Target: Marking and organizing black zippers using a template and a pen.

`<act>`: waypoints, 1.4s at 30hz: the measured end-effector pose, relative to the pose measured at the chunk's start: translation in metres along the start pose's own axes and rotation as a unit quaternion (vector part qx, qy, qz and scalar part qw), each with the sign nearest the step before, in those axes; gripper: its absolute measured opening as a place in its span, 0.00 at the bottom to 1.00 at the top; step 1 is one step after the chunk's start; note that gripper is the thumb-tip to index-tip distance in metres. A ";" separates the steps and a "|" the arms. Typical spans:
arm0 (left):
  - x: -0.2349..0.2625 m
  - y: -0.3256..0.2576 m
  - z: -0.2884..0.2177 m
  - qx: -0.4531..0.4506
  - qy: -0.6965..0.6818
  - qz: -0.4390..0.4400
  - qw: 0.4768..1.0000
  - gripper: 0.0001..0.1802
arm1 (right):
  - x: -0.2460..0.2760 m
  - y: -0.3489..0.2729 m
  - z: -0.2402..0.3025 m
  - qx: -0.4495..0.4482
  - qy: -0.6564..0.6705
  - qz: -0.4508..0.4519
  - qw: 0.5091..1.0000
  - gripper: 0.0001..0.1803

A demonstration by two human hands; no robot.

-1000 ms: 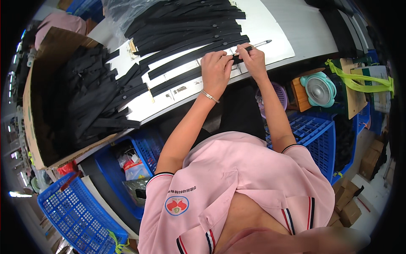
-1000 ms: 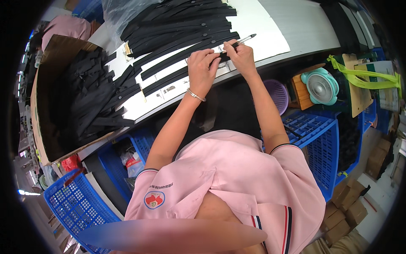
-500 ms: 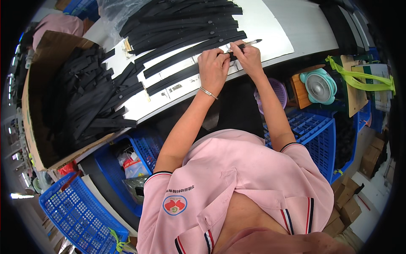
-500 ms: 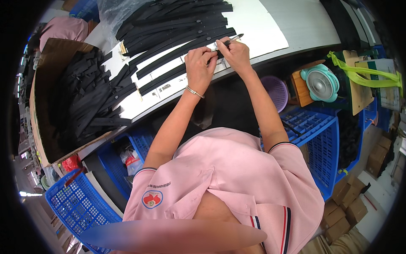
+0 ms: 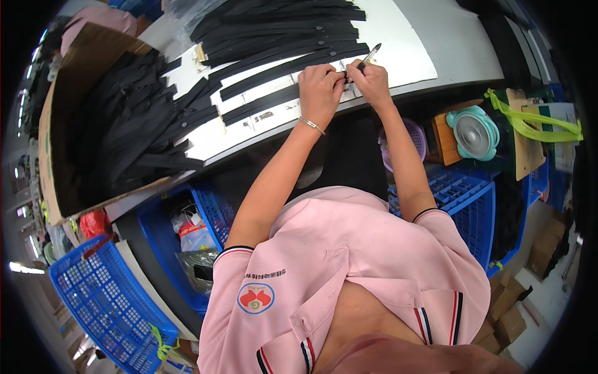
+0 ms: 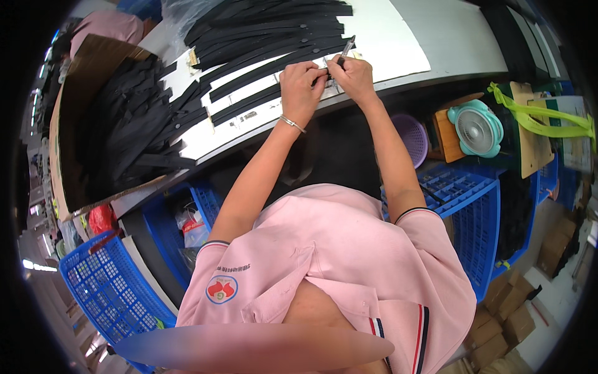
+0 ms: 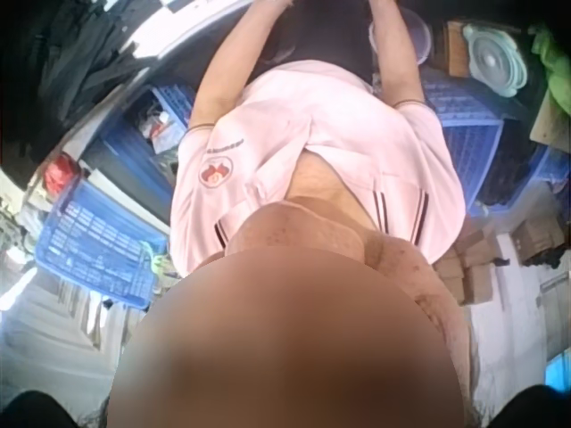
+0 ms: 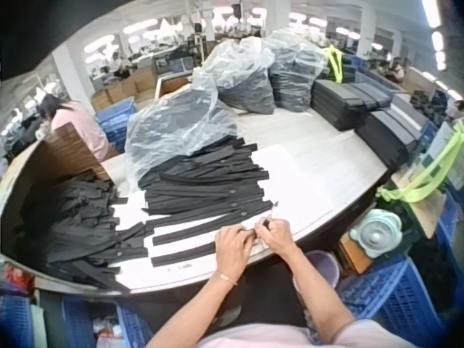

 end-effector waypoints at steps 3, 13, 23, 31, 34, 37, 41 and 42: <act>-0.002 -0.002 0.004 -0.018 0.005 -0.015 1.000 0.07 | -0.004 0.005 -0.013 -0.025 0.051 0.026 0.998 0.14; 0.034 -0.047 -0.002 0.076 0.160 0.078 0.981 0.22 | 0.004 0.001 -0.012 -0.075 0.237 -0.040 0.968 0.12; 0.024 -0.003 0.076 0.062 0.034 0.064 0.995 0.21 | 0.004 0.002 -0.005 -0.126 0.225 -0.080 0.963 0.13; 0.158 -0.047 0.142 0.076 0.260 0.014 0.963 0.21 | 0.007 -0.001 -0.003 -0.107 0.192 -0.096 0.971 0.13; 0.201 -0.076 0.188 0.182 0.318 0.023 0.930 0.22 | 0.001 0.003 0.000 -0.109 0.193 -0.087 0.971 0.13; 0.218 -0.082 0.203 0.202 0.279 -0.002 0.939 0.10 | 0.003 0.002 -0.003 -0.124 0.186 -0.083 0.971 0.13; 0.219 -0.062 0.177 0.145 0.301 -0.048 0.941 0.04 | 0.004 0.001 -0.003 -0.131 0.175 -0.080 0.973 0.13; 0.214 -0.056 0.166 0.134 0.235 -0.065 0.961 0.04 | 0.004 0.000 -0.001 -0.131 0.178 -0.082 0.972 0.14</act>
Point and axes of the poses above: each hand's wrist, its own y-axis towards the middle knuckle, its own x-axis out of the back of the hand, z = x × y, the point moved 3 cm from there along y, towards the middle knuckle, and after that the axes turned 12 degrees about -x, right-handed, at the moved point
